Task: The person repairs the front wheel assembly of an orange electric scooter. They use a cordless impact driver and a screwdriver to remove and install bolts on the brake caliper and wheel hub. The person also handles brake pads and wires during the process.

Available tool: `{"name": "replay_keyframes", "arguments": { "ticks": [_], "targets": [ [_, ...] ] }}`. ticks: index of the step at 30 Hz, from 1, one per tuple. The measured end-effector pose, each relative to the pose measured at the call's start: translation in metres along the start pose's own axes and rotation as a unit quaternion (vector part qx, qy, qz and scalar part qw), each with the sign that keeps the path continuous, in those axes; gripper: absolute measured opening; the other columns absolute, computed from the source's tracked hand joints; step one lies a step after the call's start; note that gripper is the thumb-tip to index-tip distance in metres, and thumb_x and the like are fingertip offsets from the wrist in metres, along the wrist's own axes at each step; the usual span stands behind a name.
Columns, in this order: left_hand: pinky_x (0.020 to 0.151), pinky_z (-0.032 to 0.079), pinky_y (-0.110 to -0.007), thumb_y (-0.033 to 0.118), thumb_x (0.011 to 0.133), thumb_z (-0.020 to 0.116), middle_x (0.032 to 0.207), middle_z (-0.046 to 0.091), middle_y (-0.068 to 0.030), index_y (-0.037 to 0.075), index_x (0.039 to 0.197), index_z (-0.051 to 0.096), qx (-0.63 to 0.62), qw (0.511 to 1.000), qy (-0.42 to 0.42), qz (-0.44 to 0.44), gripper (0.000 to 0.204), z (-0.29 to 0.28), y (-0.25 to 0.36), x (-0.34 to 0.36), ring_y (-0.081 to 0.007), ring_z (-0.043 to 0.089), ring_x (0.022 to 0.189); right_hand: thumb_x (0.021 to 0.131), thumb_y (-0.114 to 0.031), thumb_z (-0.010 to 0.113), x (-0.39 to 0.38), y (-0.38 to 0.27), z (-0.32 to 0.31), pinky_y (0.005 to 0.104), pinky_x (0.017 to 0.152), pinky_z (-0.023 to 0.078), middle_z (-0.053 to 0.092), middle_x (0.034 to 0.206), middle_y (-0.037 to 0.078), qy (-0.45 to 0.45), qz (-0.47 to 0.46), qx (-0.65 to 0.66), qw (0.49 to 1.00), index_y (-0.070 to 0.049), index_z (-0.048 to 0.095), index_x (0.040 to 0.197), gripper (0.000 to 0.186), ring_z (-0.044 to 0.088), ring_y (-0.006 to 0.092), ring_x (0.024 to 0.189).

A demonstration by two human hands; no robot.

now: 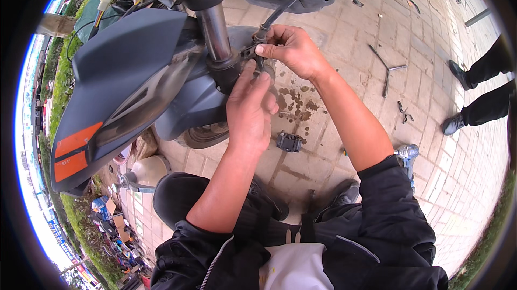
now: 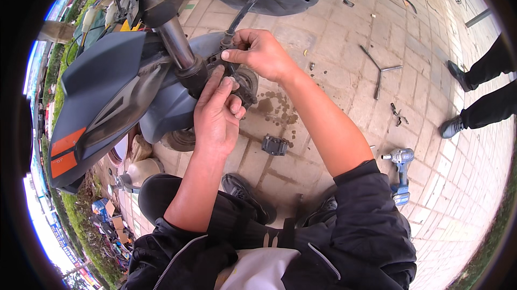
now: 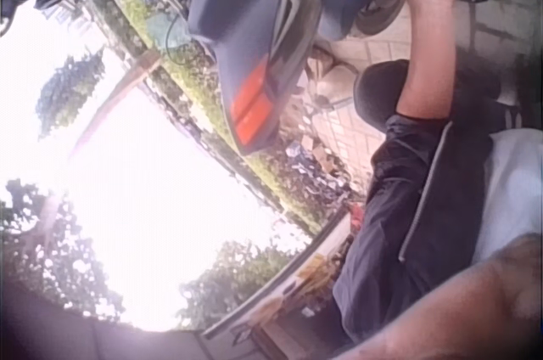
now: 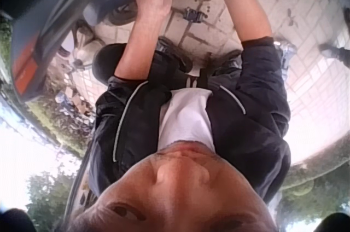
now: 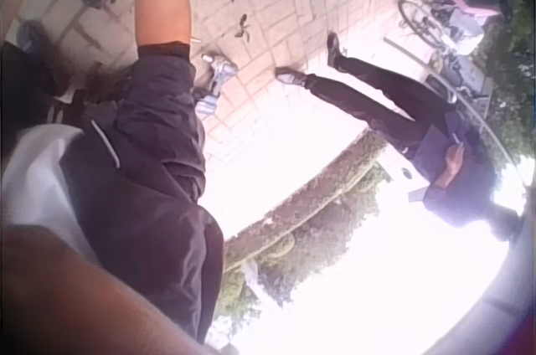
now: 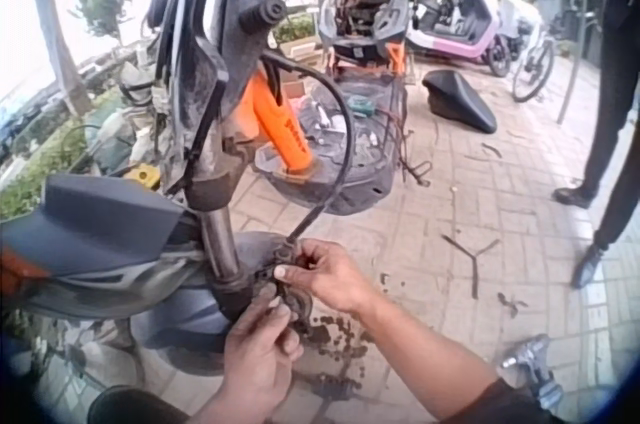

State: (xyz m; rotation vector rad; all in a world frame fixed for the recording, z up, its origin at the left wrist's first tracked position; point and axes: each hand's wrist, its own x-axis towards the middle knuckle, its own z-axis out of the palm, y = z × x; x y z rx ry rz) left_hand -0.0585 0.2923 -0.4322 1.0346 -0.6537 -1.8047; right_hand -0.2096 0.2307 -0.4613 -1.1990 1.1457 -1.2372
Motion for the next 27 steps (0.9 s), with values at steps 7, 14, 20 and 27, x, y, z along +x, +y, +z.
{"name": "replay_keyframes", "arguments": {
  "ticks": [7, 14, 20, 27],
  "targets": [
    [0.056, 0.037, -0.024, 0.013, 0.090, 0.065, 0.090, 0.053, -0.0004, -0.002, 0.141, 0.038, -0.012, 1.000, 0.006, 0.002, 0.059, 0.002, -0.004, 0.005, -0.0065, 0.044, 0.063, 0.080, -0.015, 0.076, -0.009, -0.004, 0.005, 0.0238, 0.060, 0.037, 0.052, 0.071, -0.004, 0.046, -0.007, -0.048, 0.998, -0.005, 0.060, 0.079, 0.019, 0.043, 0.0063, 0.067],
    [0.054, 0.034, -0.021, 0.015, 0.091, 0.066, 0.084, 0.059, -0.0001, 0.002, 0.118, 0.060, 0.115, 0.984, 0.059, 0.120, 0.031, 0.011, -0.009, -0.003, -0.0050, 0.044, 0.060, 0.077, -0.022, 0.079, -0.021, 0.012, -0.040, 0.0254, 0.055, 0.035, 0.050, 0.065, -0.003, -0.051, -0.035, 0.016, 0.998, -0.004, 0.059, 0.072, 0.028, 0.043, 0.0075, 0.062],
    [0.052, 0.031, -0.017, 0.011, 0.088, 0.069, 0.078, 0.059, 0.0024, -0.004, 0.107, 0.065, 0.308, 0.926, 0.051, 0.212, 0.025, 0.017, -0.010, -0.011, -0.0015, 0.042, 0.060, 0.082, -0.009, 0.073, -0.051, 0.000, -0.063, 0.0249, 0.081, 0.050, 0.066, 0.091, 0.003, -0.068, 0.024, -0.030, 0.997, -0.001, 0.066, 0.100, 0.021, 0.060, 0.0097, 0.084],
    [0.059, 0.040, -0.016, 0.013, 0.087, 0.071, 0.078, 0.062, 0.0014, -0.005, 0.104, 0.065, 0.346, 0.909, 0.041, 0.228, 0.025, 0.019, -0.013, -0.008, -0.0021, 0.050, 0.067, 0.081, -0.014, 0.075, -0.054, 0.000, -0.061, 0.0240, 0.068, 0.045, 0.062, 0.081, 0.000, -0.057, 0.012, -0.071, 0.996, -0.002, 0.065, 0.089, 0.018, 0.054, 0.0083, 0.075]
  ]
}}
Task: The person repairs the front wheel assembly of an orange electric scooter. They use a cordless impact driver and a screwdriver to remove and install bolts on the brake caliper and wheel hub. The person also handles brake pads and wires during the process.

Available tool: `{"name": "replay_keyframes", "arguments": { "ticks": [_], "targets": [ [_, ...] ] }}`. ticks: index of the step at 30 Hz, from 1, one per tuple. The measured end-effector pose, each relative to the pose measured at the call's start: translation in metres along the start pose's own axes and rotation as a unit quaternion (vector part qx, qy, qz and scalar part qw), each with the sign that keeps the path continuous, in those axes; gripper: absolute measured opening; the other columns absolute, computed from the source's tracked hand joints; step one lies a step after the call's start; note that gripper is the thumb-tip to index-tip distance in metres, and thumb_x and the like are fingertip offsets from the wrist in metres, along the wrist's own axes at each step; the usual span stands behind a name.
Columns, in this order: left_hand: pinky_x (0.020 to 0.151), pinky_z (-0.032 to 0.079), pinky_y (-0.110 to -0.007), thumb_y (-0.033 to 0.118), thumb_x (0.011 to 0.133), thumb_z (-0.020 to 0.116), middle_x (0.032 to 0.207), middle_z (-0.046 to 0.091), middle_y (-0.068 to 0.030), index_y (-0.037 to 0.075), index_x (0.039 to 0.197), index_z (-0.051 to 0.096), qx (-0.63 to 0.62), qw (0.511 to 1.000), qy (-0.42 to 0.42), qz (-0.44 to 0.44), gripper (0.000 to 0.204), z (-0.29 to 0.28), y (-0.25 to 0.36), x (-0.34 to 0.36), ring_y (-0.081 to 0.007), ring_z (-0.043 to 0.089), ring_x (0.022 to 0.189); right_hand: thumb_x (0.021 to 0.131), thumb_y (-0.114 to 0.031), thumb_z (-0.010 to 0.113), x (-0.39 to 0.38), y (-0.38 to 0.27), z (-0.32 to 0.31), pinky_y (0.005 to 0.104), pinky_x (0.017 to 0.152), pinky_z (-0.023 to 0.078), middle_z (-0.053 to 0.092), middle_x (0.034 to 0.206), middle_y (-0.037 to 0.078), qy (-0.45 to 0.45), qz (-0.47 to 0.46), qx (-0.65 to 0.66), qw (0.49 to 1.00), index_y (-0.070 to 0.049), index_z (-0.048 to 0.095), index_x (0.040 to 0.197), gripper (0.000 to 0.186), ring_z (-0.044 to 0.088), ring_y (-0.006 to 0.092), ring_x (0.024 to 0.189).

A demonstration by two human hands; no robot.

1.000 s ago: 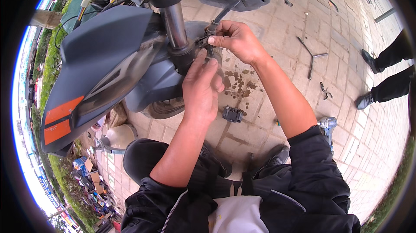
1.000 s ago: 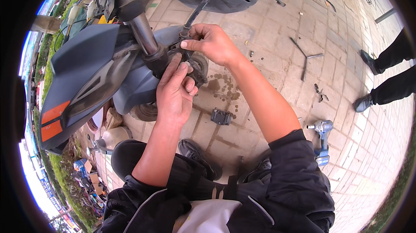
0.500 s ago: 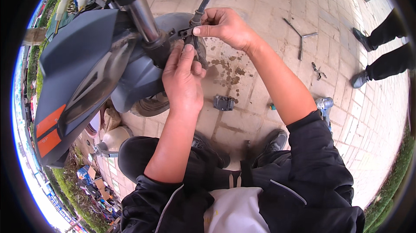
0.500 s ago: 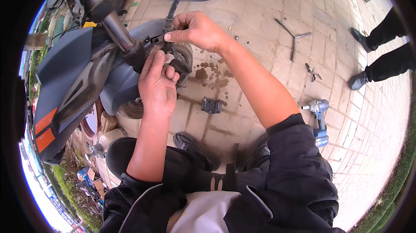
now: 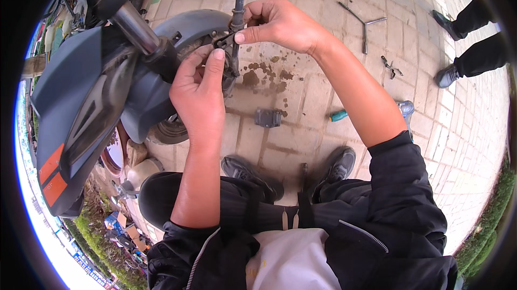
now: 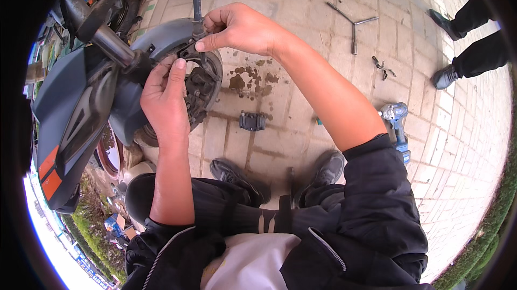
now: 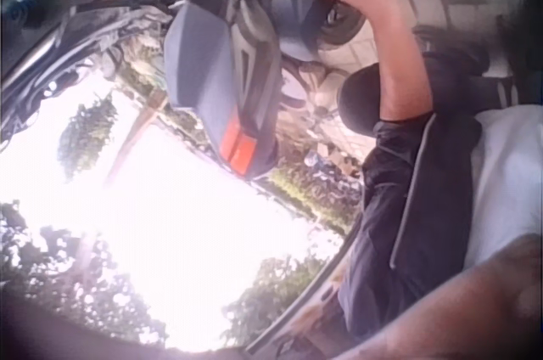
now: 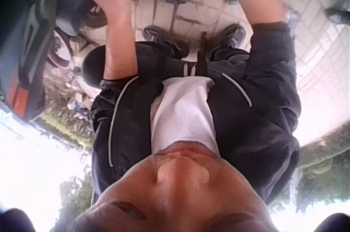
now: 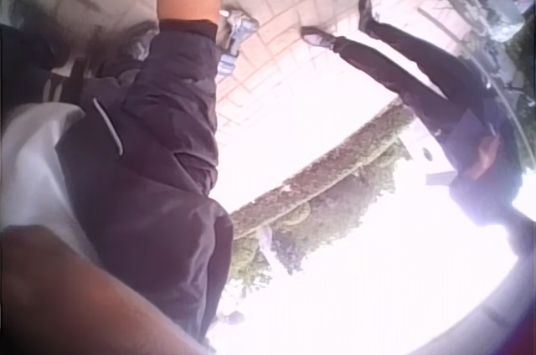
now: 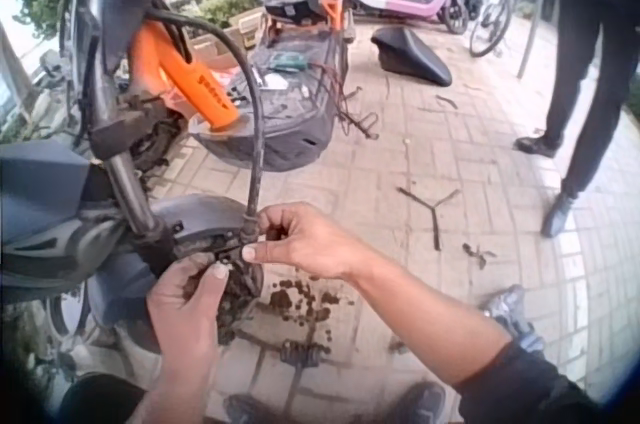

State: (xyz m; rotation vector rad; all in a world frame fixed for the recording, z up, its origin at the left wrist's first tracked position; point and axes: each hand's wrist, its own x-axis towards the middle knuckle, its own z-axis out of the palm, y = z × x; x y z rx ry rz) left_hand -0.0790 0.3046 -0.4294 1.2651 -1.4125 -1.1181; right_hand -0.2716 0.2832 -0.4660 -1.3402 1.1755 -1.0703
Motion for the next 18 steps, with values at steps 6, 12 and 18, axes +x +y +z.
{"name": "replay_keyframes", "arguments": {
  "ticks": [6, 12, 18],
  "targets": [
    [0.055, 0.033, -0.016, 0.012, 0.086, 0.072, 0.080, 0.060, 0.0016, -0.005, 0.107, 0.064, 0.010, 1.000, 0.006, 0.011, 0.028, 0.001, -0.004, 0.003, -0.0016, 0.044, 0.064, 0.080, -0.020, 0.077, 0.000, 0.000, 0.003, 0.0248, 0.065, 0.042, 0.061, 0.081, 0.000, 0.010, -0.005, 0.007, 1.000, -0.002, 0.066, 0.090, 0.024, 0.052, 0.0085, 0.074],
    [0.059, 0.038, -0.017, 0.012, 0.088, 0.070, 0.075, 0.059, 0.0034, -0.005, 0.096, 0.066, 0.013, 0.999, -0.006, 0.032, 0.020, 0.008, 0.001, 0.005, -0.0017, 0.047, 0.066, 0.080, -0.027, 0.074, -0.023, 0.098, -0.047, 0.0305, 0.078, 0.050, 0.070, 0.098, 0.012, 0.125, 0.143, -0.157, 0.969, 0.001, 0.068, 0.102, 0.036, 0.063, 0.0177, 0.087],
    [0.058, 0.037, -0.016, 0.012, 0.088, 0.070, 0.074, 0.058, 0.0041, -0.004, 0.094, 0.066, 0.046, 0.998, 0.012, 0.035, 0.017, 0.002, -0.004, 0.006, -0.0013, 0.046, 0.065, 0.080, -0.020, 0.064, -0.092, 0.249, 0.000, 0.0432, 0.084, 0.053, 0.068, 0.097, 0.020, 0.055, 0.315, -0.428, 0.845, -0.004, 0.070, 0.093, 0.021, 0.065, 0.0351, 0.097]
  ]
}}
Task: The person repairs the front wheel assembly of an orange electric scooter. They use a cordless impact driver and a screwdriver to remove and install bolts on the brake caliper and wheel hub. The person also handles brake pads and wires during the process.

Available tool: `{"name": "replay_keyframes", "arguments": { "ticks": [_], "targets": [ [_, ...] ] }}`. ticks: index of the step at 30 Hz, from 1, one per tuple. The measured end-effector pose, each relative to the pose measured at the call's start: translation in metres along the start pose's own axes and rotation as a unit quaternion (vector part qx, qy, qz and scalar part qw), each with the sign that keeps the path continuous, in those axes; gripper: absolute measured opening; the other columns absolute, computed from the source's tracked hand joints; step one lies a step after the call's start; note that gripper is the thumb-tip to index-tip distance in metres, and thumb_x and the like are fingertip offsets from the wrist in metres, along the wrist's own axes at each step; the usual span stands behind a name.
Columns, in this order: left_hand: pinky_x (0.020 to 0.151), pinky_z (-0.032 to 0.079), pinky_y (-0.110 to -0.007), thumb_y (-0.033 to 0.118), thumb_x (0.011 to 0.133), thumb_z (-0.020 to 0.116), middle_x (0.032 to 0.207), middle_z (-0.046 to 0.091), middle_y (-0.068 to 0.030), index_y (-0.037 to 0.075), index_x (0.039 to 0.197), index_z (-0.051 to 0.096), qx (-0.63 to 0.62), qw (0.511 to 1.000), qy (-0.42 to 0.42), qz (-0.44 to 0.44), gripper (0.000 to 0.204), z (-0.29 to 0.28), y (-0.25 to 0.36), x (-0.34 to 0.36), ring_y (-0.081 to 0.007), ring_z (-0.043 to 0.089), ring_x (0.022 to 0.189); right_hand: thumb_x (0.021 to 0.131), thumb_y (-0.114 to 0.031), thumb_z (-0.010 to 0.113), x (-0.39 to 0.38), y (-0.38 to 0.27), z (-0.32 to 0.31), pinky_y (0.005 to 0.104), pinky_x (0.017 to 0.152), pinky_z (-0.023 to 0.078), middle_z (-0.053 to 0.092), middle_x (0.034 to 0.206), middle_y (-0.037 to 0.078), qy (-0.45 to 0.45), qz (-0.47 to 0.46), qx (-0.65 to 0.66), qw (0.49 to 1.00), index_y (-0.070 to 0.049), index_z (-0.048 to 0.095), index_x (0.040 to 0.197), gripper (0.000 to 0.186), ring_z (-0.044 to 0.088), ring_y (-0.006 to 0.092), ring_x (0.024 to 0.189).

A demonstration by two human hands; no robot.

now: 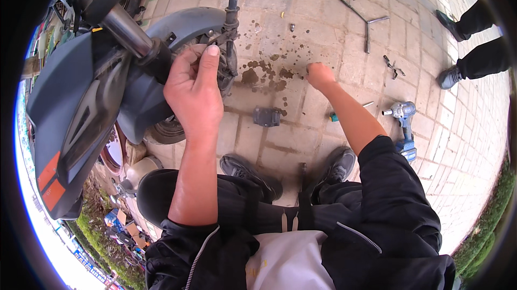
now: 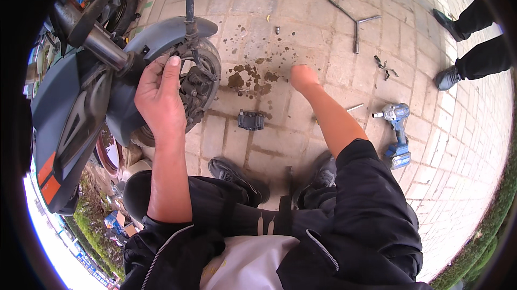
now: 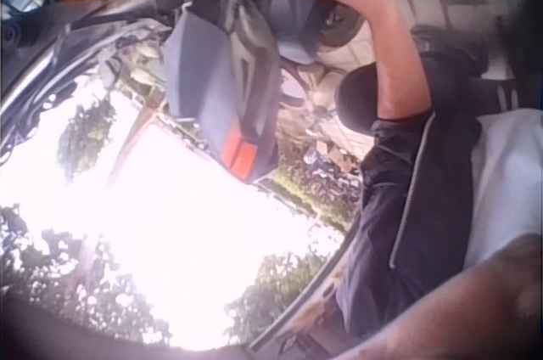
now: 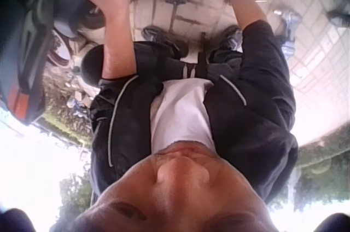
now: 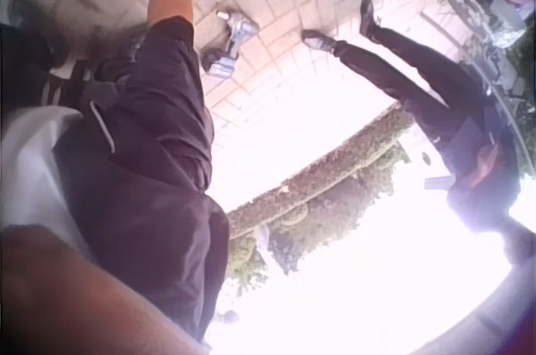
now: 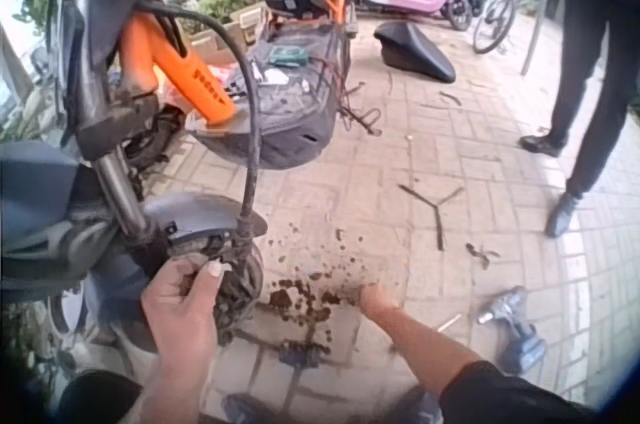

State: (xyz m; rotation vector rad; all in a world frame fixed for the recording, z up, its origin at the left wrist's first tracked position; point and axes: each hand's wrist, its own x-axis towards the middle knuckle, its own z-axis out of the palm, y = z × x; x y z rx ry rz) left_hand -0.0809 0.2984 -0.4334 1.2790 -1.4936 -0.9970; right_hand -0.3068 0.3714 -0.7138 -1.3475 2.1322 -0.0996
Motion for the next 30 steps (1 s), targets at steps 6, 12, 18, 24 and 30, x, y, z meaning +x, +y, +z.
{"name": "replay_keyframes", "arguments": {
  "ticks": [6, 12, 18, 24, 30],
  "targets": [
    [0.061, 0.039, -0.017, 0.009, 0.087, 0.070, 0.079, 0.060, 0.0028, -0.005, 0.096, 0.065, -0.064, 0.998, -0.017, -0.011, 0.017, 0.002, -0.002, 0.004, -0.0020, 0.048, 0.068, 0.083, -0.013, 0.058, 0.014, -0.004, 0.017, 0.0439, 0.084, 0.053, 0.066, 0.101, 0.018, -0.012, -0.043, -0.057, 0.997, -0.005, 0.068, 0.095, 0.017, 0.064, 0.0354, 0.096],
    [0.062, 0.042, -0.017, 0.008, 0.087, 0.071, 0.084, 0.063, -0.0003, -0.006, 0.102, 0.064, -0.069, 0.997, -0.027, -0.033, 0.022, 0.000, 0.001, 0.003, -0.0031, 0.052, 0.071, 0.081, -0.005, 0.055, 0.002, -0.024, 0.020, 0.0415, 0.084, 0.054, 0.067, 0.103, 0.019, -0.044, -0.082, -0.100, 0.991, -0.003, 0.069, 0.094, 0.019, 0.065, 0.0345, 0.097],
    [0.064, 0.045, -0.019, 0.007, 0.086, 0.071, 0.085, 0.063, -0.0014, -0.006, 0.103, 0.064, -0.097, 0.993, -0.038, -0.051, 0.023, 0.002, 0.001, 0.003, -0.0044, 0.053, 0.072, 0.081, -0.007, 0.062, 0.006, -0.050, -0.030, 0.0383, 0.077, 0.053, 0.069, 0.095, 0.017, 0.081, -0.089, 0.222, 0.968, -0.002, 0.068, 0.100, 0.020, 0.067, 0.0290, 0.088],
    [0.067, 0.046, -0.019, 0.006, 0.085, 0.072, 0.086, 0.064, -0.0013, -0.006, 0.102, 0.065, -0.095, 0.993, -0.038, -0.059, 0.021, -0.004, 0.002, 0.003, -0.0046, 0.054, 0.074, 0.080, -0.003, 0.073, -0.065, -0.134, -0.189, 0.0256, 0.065, 0.049, 0.065, 0.083, 0.003, 0.046, -0.236, 0.632, 0.736, -0.002, 0.069, 0.098, 0.018, 0.058, 0.0106, 0.073],
    [0.068, 0.046, -0.019, 0.004, 0.085, 0.071, 0.087, 0.065, -0.0015, -0.005, 0.099, 0.066, -0.123, 0.990, -0.048, -0.055, 0.018, 0.000, -0.002, 0.004, -0.0043, 0.055, 0.076, 0.074, -0.001, 0.075, -0.102, -0.176, -0.192, 0.0287, 0.067, 0.053, 0.065, 0.087, 0.006, 0.262, -0.411, 0.373, 0.789, -0.004, 0.068, 0.093, 0.021, 0.064, 0.0210, 0.078]
  ]
}}
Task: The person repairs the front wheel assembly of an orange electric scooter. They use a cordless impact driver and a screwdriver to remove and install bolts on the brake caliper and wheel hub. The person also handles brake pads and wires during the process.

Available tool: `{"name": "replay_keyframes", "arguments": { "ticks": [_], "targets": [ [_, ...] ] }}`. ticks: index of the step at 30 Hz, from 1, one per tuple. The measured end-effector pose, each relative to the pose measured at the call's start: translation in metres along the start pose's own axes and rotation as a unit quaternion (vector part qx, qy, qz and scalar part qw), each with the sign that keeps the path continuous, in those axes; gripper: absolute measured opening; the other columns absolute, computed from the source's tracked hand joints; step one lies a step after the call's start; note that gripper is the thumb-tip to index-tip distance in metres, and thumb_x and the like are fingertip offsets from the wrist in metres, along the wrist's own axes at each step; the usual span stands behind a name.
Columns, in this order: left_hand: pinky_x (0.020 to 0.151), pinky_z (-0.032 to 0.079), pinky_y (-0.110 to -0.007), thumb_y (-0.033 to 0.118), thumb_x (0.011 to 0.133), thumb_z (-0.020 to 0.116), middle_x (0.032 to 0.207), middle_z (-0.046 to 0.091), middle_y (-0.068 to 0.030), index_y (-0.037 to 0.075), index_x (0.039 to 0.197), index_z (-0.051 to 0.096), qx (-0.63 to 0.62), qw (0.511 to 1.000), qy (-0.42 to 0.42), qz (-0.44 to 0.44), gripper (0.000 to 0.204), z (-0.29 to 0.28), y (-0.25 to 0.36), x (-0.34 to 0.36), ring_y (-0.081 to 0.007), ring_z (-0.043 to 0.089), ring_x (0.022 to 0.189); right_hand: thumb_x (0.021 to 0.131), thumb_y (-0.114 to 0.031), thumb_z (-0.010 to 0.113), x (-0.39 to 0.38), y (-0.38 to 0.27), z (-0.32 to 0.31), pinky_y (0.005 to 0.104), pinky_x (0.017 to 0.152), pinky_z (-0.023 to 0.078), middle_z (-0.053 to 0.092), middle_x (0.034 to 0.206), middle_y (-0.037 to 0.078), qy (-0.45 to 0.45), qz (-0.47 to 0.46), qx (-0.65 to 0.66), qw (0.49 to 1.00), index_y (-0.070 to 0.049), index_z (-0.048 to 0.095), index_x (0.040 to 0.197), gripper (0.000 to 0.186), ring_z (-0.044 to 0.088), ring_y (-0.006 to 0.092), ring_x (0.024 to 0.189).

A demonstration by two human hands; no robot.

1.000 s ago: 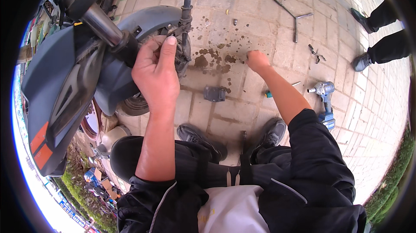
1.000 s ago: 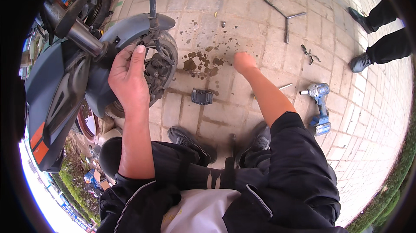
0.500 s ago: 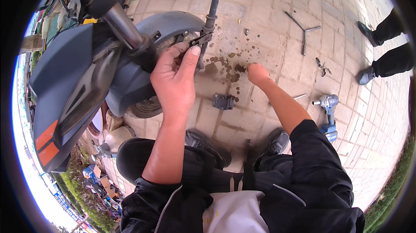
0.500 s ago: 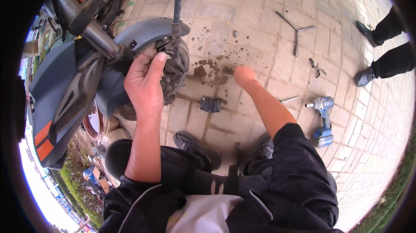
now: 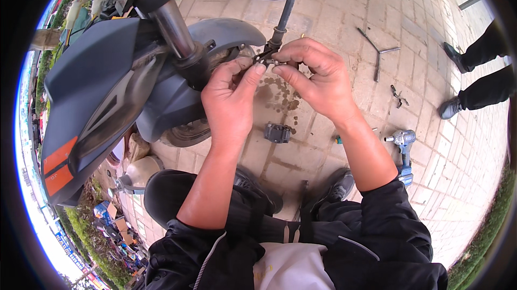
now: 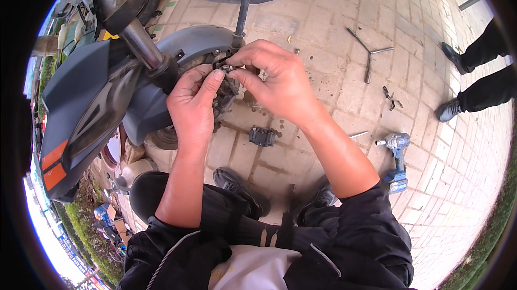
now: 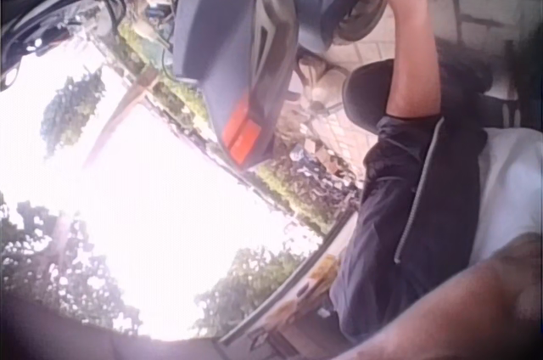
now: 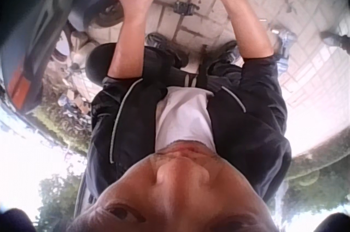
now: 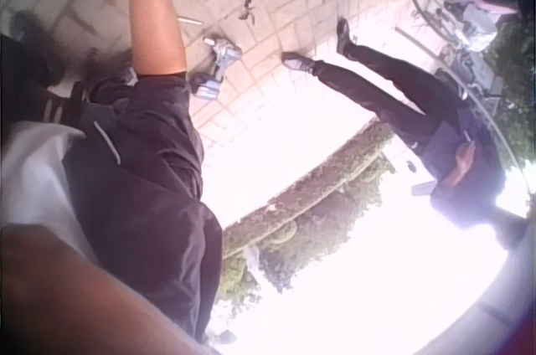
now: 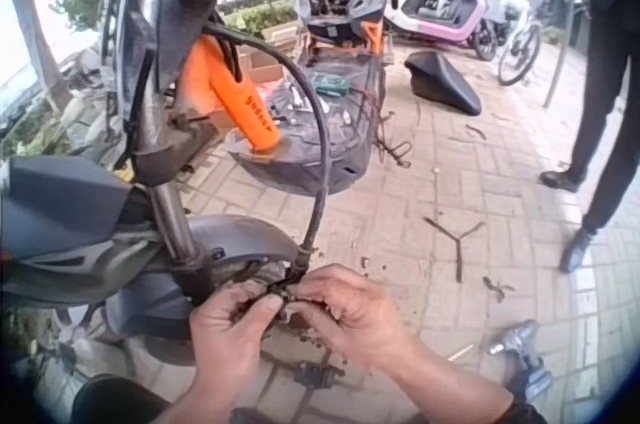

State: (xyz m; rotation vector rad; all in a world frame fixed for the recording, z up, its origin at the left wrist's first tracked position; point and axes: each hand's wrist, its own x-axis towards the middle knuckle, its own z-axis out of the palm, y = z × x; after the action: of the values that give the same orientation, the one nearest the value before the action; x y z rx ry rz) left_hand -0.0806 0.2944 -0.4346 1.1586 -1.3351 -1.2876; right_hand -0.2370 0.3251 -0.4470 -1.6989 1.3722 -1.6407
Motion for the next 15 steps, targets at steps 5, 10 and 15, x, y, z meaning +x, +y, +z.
{"name": "replay_keyframes", "arguments": {
  "ticks": [5, 10, 15],
  "targets": [
    [0.066, 0.047, -0.019, 0.004, 0.085, 0.071, 0.087, 0.065, -0.0012, -0.004, 0.098, 0.067, 0.016, 1.000, 0.003, -0.016, 0.016, -0.004, 0.004, -0.003, -0.0045, 0.056, 0.075, 0.073, 0.000, 0.073, -0.006, 0.001, 0.013, 0.0321, 0.069, 0.055, 0.065, 0.090, 0.007, 0.007, -0.035, -0.065, 0.997, -0.006, 0.069, 0.092, 0.020, 0.066, 0.0251, 0.080],
    [0.064, 0.047, -0.019, 0.004, 0.086, 0.070, 0.086, 0.065, -0.0010, -0.003, 0.095, 0.067, 0.017, 1.000, 0.011, 0.019, 0.012, -0.010, 0.005, -0.005, -0.0042, 0.056, 0.073, 0.070, 0.003, 0.072, -0.003, -0.001, 0.018, 0.0326, 0.067, 0.055, 0.065, 0.089, 0.007, -0.001, -0.105, -0.095, 0.990, -0.006, 0.069, 0.091, 0.022, 0.066, 0.0259, 0.078],
    [0.063, 0.046, -0.019, 0.004, 0.086, 0.070, 0.082, 0.064, 0.0003, -0.002, 0.095, 0.066, -0.002, 0.999, 0.029, 0.039, 0.012, -0.017, 0.003, -0.006, -0.0037, 0.055, 0.070, 0.075, 0.003, 0.072, 0.000, -0.008, 0.028, 0.0305, 0.066, 0.055, 0.067, 0.091, 0.008, 0.006, -0.107, -0.115, 0.988, -0.004, 0.070, 0.092, 0.018, 0.067, 0.0231, 0.076]
  ]
}}
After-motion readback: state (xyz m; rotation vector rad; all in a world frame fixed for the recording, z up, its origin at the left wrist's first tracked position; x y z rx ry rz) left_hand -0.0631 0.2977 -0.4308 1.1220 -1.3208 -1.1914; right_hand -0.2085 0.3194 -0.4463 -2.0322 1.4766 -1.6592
